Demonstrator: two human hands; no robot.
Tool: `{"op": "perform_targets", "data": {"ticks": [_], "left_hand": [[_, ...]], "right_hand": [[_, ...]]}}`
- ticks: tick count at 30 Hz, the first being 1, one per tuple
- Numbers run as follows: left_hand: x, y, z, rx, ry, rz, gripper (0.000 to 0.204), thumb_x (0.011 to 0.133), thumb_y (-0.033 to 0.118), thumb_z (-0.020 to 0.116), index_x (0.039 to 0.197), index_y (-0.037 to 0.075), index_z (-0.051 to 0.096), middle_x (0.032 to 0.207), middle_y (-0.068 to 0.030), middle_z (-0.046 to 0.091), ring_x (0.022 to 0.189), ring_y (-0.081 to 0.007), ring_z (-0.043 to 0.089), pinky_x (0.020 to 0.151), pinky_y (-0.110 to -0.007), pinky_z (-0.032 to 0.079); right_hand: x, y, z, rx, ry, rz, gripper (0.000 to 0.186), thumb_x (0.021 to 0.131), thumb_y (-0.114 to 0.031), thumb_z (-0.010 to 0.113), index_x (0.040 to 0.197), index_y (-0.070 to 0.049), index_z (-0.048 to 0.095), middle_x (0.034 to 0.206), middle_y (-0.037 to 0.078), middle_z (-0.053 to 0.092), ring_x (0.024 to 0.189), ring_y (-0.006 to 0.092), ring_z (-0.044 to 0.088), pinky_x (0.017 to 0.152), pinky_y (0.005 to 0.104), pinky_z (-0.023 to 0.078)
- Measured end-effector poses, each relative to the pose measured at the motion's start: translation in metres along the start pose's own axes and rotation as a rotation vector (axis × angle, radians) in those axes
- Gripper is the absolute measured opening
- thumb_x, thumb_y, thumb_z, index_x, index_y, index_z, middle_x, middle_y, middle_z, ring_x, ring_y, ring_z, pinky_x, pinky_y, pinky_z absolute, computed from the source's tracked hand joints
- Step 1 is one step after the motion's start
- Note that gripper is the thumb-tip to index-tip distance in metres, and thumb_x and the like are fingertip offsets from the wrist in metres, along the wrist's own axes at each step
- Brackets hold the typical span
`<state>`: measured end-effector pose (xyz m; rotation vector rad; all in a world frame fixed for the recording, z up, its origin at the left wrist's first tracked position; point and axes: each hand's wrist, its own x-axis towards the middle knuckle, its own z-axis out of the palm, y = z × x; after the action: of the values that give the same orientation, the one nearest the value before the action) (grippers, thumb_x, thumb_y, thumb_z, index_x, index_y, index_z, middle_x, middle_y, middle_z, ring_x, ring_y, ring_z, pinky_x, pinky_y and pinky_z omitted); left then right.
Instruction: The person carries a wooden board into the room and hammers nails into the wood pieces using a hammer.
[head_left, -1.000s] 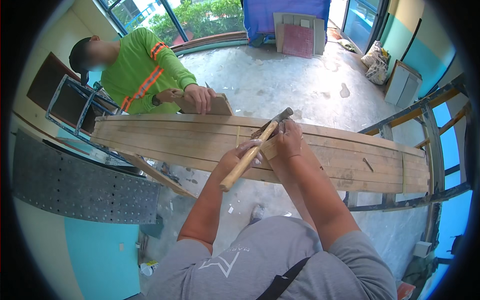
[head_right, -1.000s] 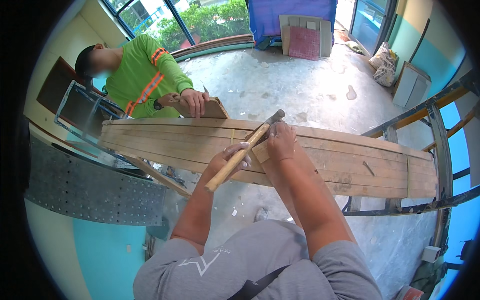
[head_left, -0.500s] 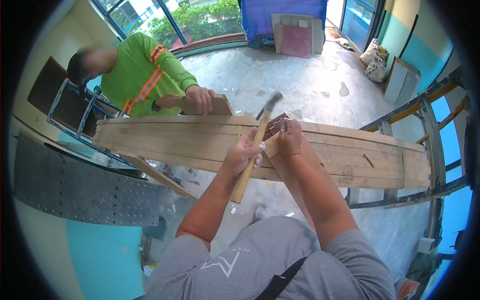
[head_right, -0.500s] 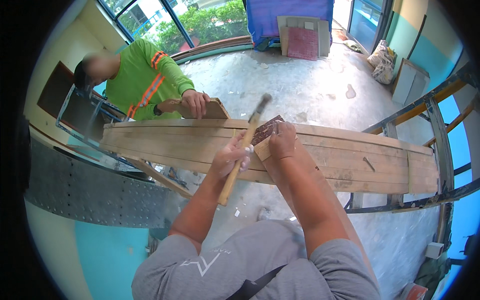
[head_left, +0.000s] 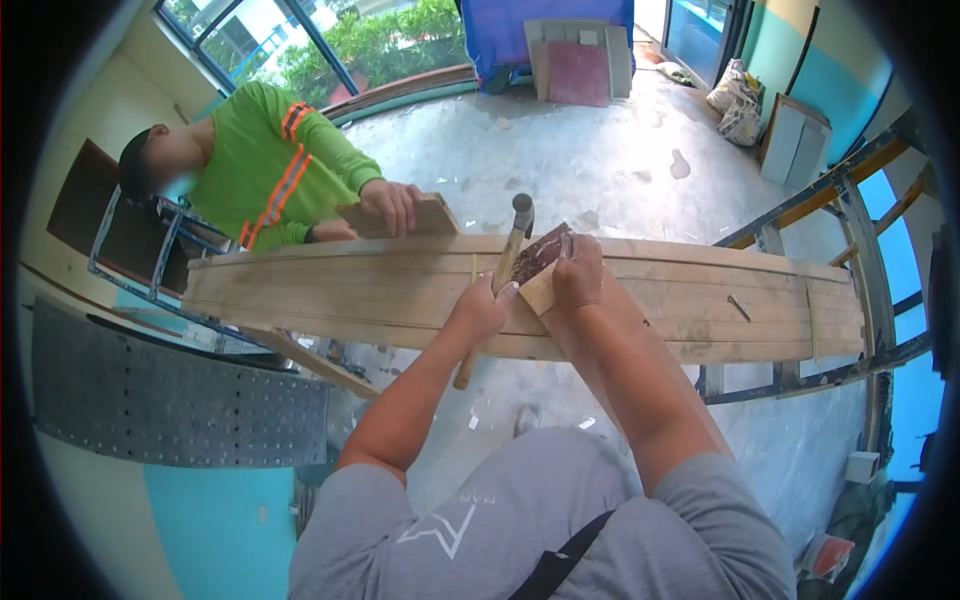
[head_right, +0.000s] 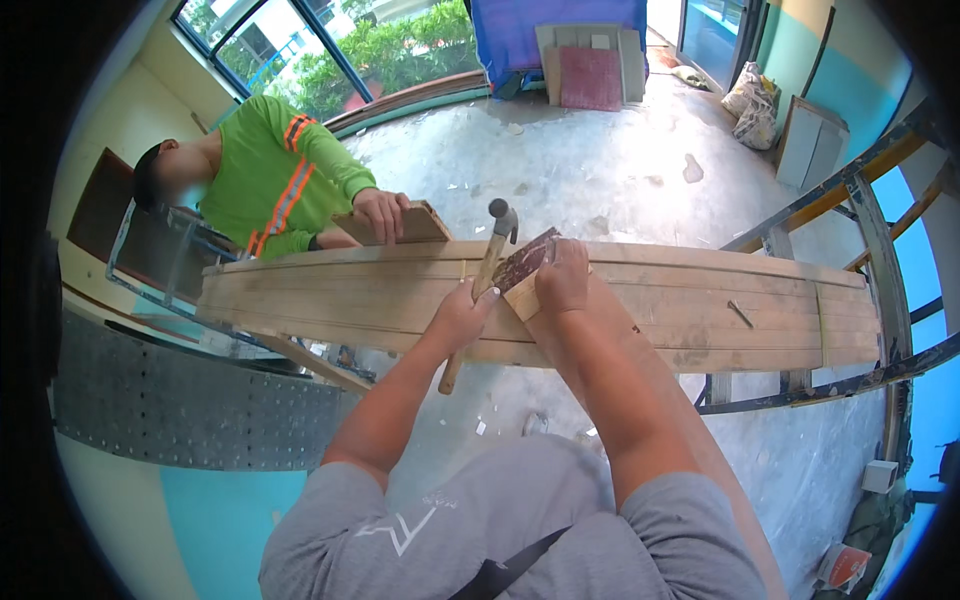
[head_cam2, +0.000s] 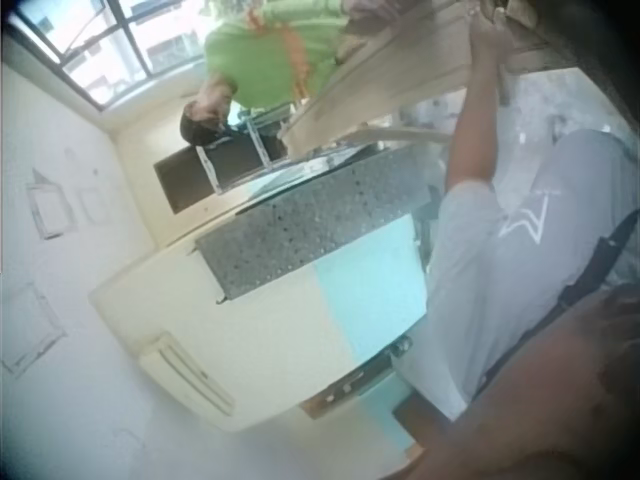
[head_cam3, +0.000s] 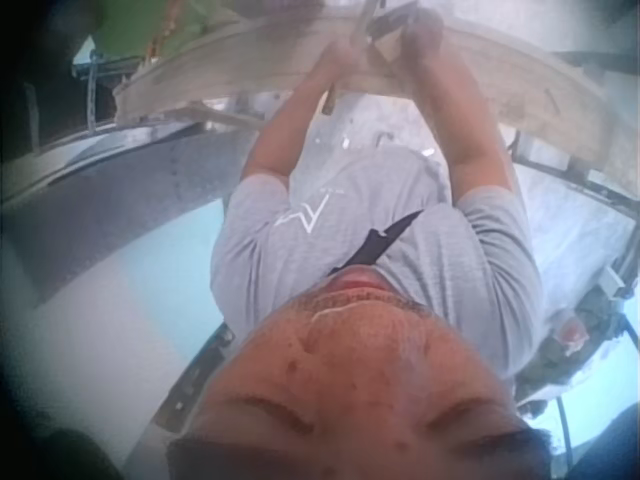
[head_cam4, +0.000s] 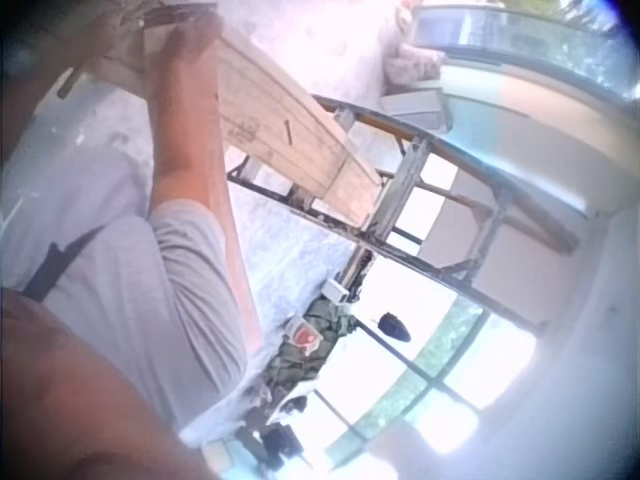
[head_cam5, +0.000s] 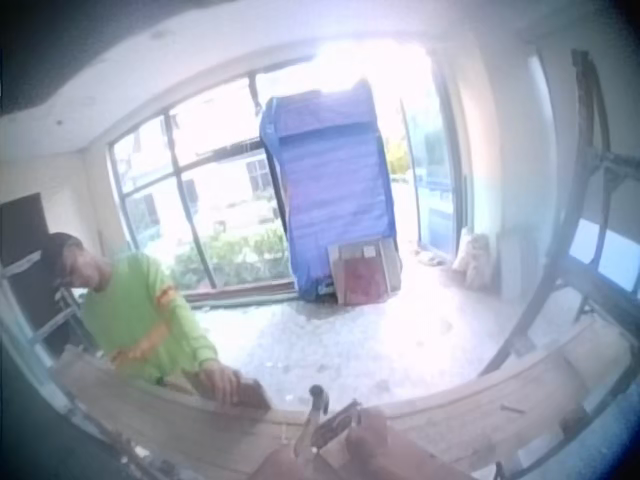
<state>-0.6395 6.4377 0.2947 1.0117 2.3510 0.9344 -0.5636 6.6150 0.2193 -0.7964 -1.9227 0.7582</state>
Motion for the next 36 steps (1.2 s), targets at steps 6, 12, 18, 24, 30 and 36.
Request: {"op": "perform_targets", "data": {"ticks": [6, 12, 18, 24, 30, 36], "left_hand": [[-0.002, 0.031, -0.011, -0.034, 0.039, -0.072, 0.050, 0.099, 0.039, 0.056, 0.116, -0.008, 0.058, 0.097, -0.0325, 0.067, 0.097, -0.0489, 0.065, 0.086, -0.051, 0.049], [0.005, -0.011, -0.003, 0.055, 0.004, -0.143, 0.050, 0.100, 0.041, 0.054, 0.116, -0.007, 0.058, 0.099, -0.0325, 0.066, 0.098, -0.0468, 0.065, 0.087, -0.049, 0.050], [0.011, -0.007, 0.001, -0.037, -0.214, -0.224, 0.048, 0.101, 0.043, 0.052, 0.113, -0.004, 0.058, 0.084, -0.0252, 0.067, 0.085, -0.0414, 0.068, 0.080, -0.049, 0.052], [0.017, -0.008, -0.005, -0.135, -0.142, -0.175, 0.047, 0.103, 0.043, 0.048, 0.109, -0.003, 0.058, 0.072, -0.0180, 0.063, 0.069, -0.0325, 0.067, 0.068, -0.045, 0.052], [0.019, -0.018, 0.005, -0.215, -0.215, -0.137, 0.041, 0.105, 0.043, 0.047, 0.101, 0.002, 0.052, 0.061, -0.0018, 0.049, 0.045, -0.0146, 0.050, 0.043, -0.033, 0.044], [0.024, -0.001, -0.012, -0.201, -0.315, -0.240, 0.041, 0.105, 0.044, 0.047, 0.103, 0.003, 0.054, 0.062, -0.0038, 0.049, 0.043, -0.0164, 0.047, 0.043, -0.034, 0.043]], "right_hand": [[-0.002, 0.006, -0.003, -0.038, 0.026, -0.038, 0.012, 0.095, -0.011, 0.056, 0.094, 0.000, 0.062, 0.093, 0.021, 0.061, 0.094, 0.0410, 0.055, 0.086, 0.0490, 0.044], [-0.005, -0.002, -0.003, -0.009, -0.042, 0.012, 0.013, 0.096, -0.011, 0.055, 0.094, 0.000, 0.061, 0.092, 0.019, 0.061, 0.093, 0.0395, 0.055, 0.085, 0.0490, 0.044], [-0.001, 0.005, 0.001, 0.006, 0.021, -0.054, 0.017, 0.097, -0.015, 0.057, 0.092, 0.000, 0.063, 0.090, 0.022, 0.062, 0.091, 0.0424, 0.056, 0.083, 0.0500, 0.044], [-0.001, 0.002, 0.000, -0.006, 0.016, -0.062, 0.013, 0.095, -0.012, 0.054, 0.092, -0.001, 0.060, 0.091, 0.020, 0.059, 0.093, 0.0394, 0.053, 0.085, 0.0493, 0.042], [0.001, 0.005, -0.002, -0.008, -0.012, -0.035, 0.016, 0.097, -0.013, 0.056, 0.094, 0.000, 0.064, 0.093, 0.021, 0.062, 0.094, 0.0414, 0.057, 0.085, 0.0491, 0.044], [0.000, 0.012, 0.003, 0.021, 0.015, -0.083, 0.013, 0.095, -0.012, 0.057, 0.092, -0.001, 0.064, 0.090, 0.020, 0.063, 0.093, 0.0403, 0.057, 0.085, 0.0490, 0.044]]}}
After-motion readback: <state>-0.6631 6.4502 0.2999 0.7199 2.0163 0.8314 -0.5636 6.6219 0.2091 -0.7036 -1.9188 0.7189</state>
